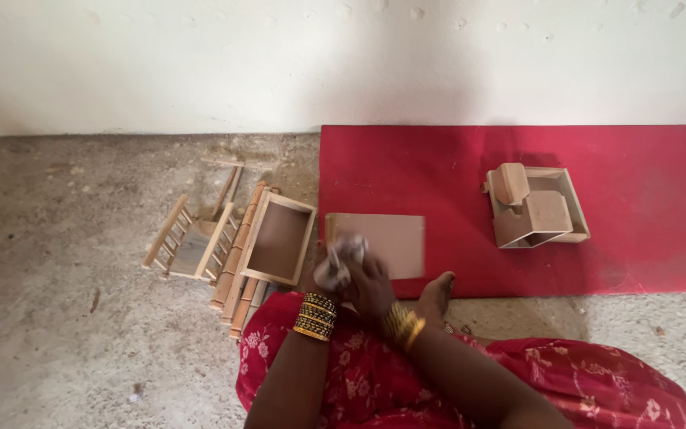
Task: The person sits on the floor and wipes small wooden toy furniture pieces, including a chair, boxes, and a small cabinet, one at a time with a cloth, setting each cleaned piece aside on the mat.
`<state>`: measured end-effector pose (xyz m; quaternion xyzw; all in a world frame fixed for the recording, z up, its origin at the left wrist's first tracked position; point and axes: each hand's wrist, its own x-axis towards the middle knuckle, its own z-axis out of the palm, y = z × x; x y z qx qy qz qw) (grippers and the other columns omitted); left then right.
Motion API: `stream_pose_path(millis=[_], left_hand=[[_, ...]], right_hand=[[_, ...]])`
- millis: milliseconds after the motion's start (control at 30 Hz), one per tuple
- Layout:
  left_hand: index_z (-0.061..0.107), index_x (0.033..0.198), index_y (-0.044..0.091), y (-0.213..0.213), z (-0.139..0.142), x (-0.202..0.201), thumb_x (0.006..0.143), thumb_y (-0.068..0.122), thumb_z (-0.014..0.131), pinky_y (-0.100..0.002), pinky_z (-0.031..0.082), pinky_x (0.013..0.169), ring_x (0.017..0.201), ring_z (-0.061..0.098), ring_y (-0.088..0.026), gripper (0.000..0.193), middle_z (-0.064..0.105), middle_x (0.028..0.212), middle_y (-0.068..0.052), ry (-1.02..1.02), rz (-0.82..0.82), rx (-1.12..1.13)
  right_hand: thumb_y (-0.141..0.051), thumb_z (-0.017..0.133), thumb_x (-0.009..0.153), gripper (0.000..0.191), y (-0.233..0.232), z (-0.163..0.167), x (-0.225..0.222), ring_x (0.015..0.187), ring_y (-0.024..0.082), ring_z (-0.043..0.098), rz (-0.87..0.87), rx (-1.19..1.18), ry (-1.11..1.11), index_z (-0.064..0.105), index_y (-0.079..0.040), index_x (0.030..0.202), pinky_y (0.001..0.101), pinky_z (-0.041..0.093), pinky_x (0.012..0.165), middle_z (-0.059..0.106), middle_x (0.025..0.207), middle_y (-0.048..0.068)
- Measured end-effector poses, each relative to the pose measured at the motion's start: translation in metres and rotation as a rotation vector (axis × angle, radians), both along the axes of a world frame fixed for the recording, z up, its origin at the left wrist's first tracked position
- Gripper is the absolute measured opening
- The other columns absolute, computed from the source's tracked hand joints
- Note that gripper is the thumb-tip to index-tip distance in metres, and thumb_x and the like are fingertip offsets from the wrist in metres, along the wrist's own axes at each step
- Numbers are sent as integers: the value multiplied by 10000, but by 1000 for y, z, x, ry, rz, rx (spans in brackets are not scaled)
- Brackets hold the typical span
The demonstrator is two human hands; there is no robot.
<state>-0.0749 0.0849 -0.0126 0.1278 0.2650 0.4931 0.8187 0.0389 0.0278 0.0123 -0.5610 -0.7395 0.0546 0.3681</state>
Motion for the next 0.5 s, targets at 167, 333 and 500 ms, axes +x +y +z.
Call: stream_pose_path(millis=[167,333,500], left_hand=[[560,1392,89,4,-7,3,977,575,534,-461,553,942,1115,658,-290,640,665,1288,-133,-98,155,11],[518,1444,107,3,-13,-1,978,567,517,-504,538,1018,1220,632,-317,655,629,1379,-128,-151,245,27],[540,1417,88,-10,-20,11,978,585,517,-492,541,998,1186,641,-311,664,638,1341,-134,-122,147,-35]], right_hand=[[-292,530,980,692,42,0,33,1400,463,380,-240,22,-76,273,-55,1577,572,299,1175,347,1564,277],[-206,480,1067,618,29,-19,62,1519,394,289,-422,-259,6,247,-62,1621,587,175,1250,314,1621,230],[-253,520,994,624,-18,-32,15,1473,393,362,-98,127,-159,334,-76,1562,582,257,1204,368,1584,220]])
